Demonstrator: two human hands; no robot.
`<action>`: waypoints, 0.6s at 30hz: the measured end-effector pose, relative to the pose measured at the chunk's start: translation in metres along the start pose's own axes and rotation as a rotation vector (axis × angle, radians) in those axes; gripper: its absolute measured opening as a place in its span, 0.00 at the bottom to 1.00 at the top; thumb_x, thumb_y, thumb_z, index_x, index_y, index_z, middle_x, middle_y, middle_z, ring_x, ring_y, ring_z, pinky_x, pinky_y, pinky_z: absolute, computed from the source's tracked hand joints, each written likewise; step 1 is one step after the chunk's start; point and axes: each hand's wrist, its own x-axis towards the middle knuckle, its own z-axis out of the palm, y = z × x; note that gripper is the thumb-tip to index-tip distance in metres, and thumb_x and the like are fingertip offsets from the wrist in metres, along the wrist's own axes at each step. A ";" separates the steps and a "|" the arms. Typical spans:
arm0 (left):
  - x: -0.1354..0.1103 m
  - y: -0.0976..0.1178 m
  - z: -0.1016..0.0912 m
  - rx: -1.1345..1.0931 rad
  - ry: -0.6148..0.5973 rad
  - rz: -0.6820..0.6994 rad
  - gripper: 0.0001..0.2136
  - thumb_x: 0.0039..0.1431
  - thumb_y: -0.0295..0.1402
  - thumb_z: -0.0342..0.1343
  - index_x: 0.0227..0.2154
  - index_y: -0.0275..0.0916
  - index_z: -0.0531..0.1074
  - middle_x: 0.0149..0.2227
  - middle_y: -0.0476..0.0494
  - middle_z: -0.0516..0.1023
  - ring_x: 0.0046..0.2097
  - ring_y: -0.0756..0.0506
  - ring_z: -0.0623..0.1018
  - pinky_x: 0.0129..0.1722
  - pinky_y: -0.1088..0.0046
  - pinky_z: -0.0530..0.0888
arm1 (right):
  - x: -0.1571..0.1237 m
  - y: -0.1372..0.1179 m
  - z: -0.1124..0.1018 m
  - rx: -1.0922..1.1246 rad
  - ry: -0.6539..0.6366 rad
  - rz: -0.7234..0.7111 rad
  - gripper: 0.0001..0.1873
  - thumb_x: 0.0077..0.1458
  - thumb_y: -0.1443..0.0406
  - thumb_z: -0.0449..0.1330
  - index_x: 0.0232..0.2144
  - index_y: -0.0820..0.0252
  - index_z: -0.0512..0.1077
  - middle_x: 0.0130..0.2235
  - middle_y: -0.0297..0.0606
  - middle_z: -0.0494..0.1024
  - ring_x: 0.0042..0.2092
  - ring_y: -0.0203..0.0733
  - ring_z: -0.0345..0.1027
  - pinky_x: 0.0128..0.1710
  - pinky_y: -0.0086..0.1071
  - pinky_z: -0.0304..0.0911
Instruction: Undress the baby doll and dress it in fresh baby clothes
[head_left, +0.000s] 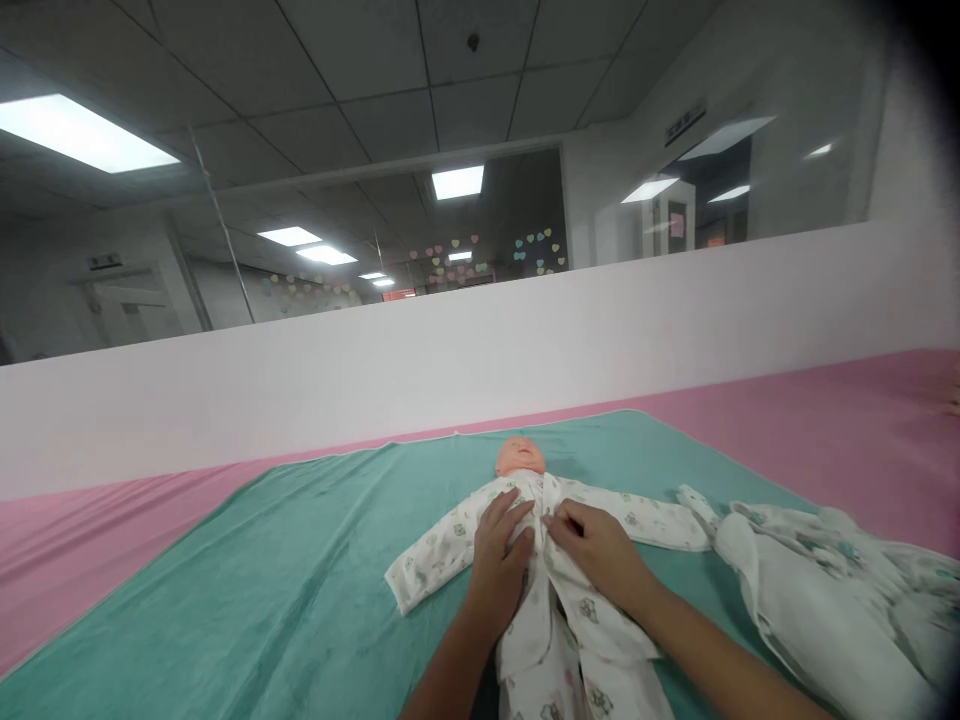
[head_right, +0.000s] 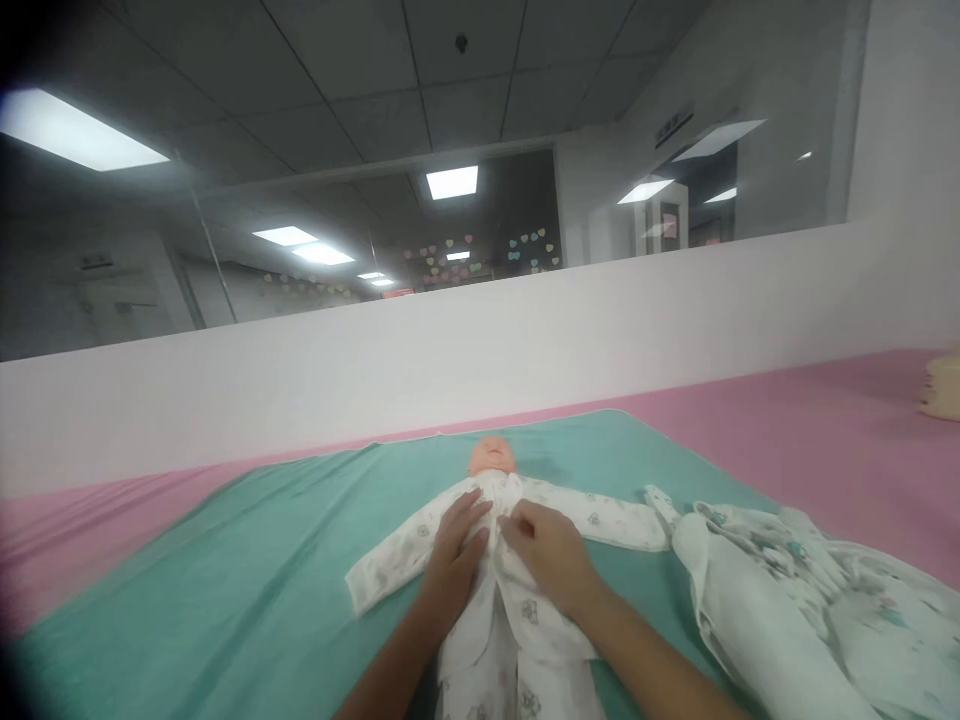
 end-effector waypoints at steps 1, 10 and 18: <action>-0.002 -0.001 0.000 -0.011 0.006 -0.002 0.16 0.62 0.38 0.46 0.51 0.49 0.68 0.61 0.48 0.58 0.63 0.43 0.55 0.62 0.58 0.54 | -0.002 -0.004 -0.002 -0.075 -0.036 -0.043 0.21 0.56 0.52 0.49 0.19 0.59 0.52 0.20 0.29 0.59 0.25 0.34 0.53 0.26 0.28 0.47; -0.026 -0.008 -0.005 -0.041 -0.027 0.111 0.15 0.61 0.32 0.45 0.48 0.49 0.71 0.63 0.51 0.55 0.65 0.42 0.49 0.63 0.54 0.50 | -0.024 -0.037 -0.006 -0.387 -0.249 -0.163 0.19 0.50 0.52 0.55 0.18 0.58 0.62 0.22 0.32 0.70 0.23 0.34 0.55 0.24 0.31 0.39; -0.025 -0.002 -0.009 -0.076 0.009 0.069 0.15 0.59 0.27 0.44 0.42 0.46 0.74 0.59 0.49 0.62 0.64 0.44 0.54 0.63 0.55 0.52 | -0.025 -0.032 0.000 -0.433 -0.201 -0.138 0.10 0.48 0.65 0.52 0.17 0.59 0.61 0.21 0.34 0.70 0.22 0.34 0.54 0.25 0.32 0.39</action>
